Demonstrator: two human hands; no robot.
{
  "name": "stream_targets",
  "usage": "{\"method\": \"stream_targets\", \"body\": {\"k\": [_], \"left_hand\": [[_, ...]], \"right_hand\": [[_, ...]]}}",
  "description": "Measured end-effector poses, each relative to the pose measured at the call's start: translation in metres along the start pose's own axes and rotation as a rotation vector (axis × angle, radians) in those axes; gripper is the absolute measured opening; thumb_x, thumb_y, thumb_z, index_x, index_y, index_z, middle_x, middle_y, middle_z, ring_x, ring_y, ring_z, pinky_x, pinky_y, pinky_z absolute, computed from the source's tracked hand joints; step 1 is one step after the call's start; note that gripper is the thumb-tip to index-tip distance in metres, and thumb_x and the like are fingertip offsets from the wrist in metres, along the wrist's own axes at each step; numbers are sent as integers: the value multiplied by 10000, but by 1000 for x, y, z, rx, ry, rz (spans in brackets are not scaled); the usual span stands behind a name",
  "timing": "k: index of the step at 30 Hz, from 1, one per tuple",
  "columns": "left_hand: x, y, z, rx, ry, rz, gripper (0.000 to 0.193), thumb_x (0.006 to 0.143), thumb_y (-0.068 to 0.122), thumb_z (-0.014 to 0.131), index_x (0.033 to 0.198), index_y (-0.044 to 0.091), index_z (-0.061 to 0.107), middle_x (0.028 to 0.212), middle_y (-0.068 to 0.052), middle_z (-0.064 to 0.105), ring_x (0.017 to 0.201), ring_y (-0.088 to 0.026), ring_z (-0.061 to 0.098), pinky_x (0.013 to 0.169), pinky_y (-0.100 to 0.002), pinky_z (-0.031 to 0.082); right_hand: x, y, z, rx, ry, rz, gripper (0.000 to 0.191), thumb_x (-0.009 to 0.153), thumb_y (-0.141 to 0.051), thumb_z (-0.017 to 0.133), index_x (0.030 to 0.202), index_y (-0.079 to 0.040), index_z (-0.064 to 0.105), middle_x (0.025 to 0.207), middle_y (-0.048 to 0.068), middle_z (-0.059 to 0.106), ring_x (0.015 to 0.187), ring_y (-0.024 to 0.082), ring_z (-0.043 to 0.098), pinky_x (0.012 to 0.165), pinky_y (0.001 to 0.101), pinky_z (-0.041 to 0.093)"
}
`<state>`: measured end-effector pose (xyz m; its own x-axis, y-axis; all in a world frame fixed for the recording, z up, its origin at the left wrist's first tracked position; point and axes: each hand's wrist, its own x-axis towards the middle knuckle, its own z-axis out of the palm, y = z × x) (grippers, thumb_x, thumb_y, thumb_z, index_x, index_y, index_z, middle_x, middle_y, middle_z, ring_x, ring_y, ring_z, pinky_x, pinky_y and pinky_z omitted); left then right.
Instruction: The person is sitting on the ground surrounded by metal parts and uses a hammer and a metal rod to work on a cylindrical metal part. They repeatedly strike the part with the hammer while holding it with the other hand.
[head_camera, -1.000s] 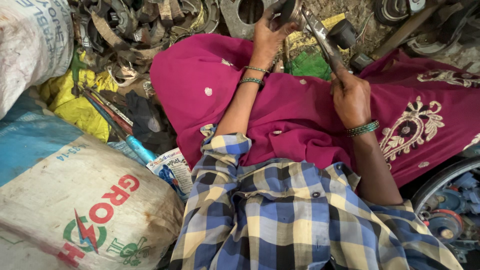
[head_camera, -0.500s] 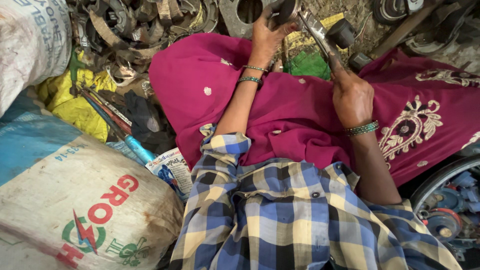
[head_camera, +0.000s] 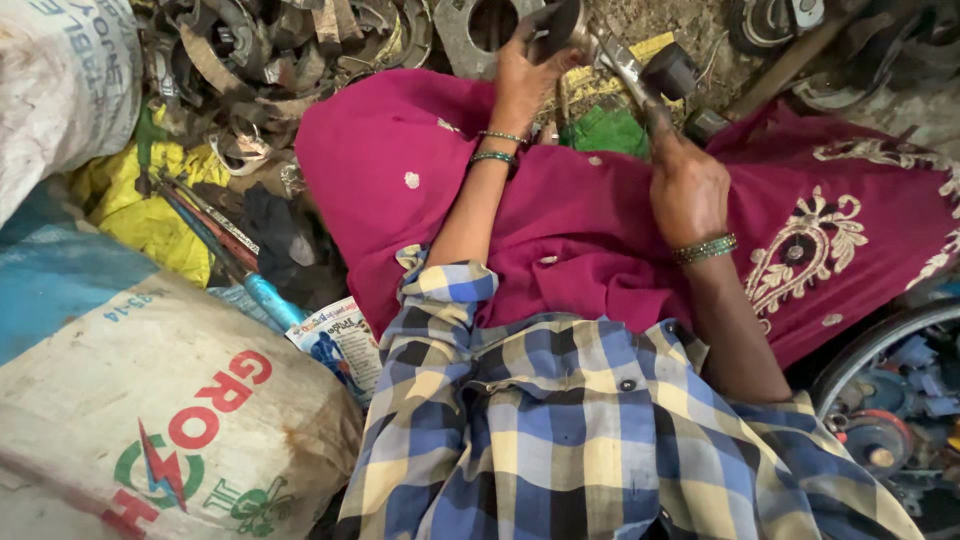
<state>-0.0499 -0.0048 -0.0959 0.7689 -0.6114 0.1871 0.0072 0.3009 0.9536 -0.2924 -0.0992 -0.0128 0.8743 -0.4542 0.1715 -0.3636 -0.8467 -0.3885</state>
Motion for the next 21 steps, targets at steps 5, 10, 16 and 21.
{"method": "stream_targets", "body": {"k": [5,10,16,21], "left_hand": [[-4,4,8,-217,-95,-112,681,838,272,897,1344,-23,551,1177,-122,718,1077,-218,727,970,-364,631],[-10,13,10,-162,-30,-95,639,905,304,862,1359,-49,585,1152,-89,695,1032,-152,672,915,-287,566],[-22,23,12,18,84,-316,419,981,393,720,1112,-4,710,955,20,685,811,-66,590,726,-252,516],[-25,6,11,199,-114,74,323,1122,237,579,1404,90,633,1080,13,610,998,-114,657,916,-309,610]], "right_hand": [[7,17,13,56,49,-10,498,986,-9,591,1473,-105,632,908,216,693,781,391,684,676,500,543],[9,24,30,-89,-123,46,362,999,-98,615,1355,-121,676,772,221,684,649,431,652,567,552,500],[4,40,13,253,114,189,229,988,-150,689,1206,-79,702,759,221,642,653,386,623,558,502,511],[4,87,-56,1000,488,532,223,1088,-177,672,1267,-46,689,890,22,687,717,110,591,534,297,425]]}}
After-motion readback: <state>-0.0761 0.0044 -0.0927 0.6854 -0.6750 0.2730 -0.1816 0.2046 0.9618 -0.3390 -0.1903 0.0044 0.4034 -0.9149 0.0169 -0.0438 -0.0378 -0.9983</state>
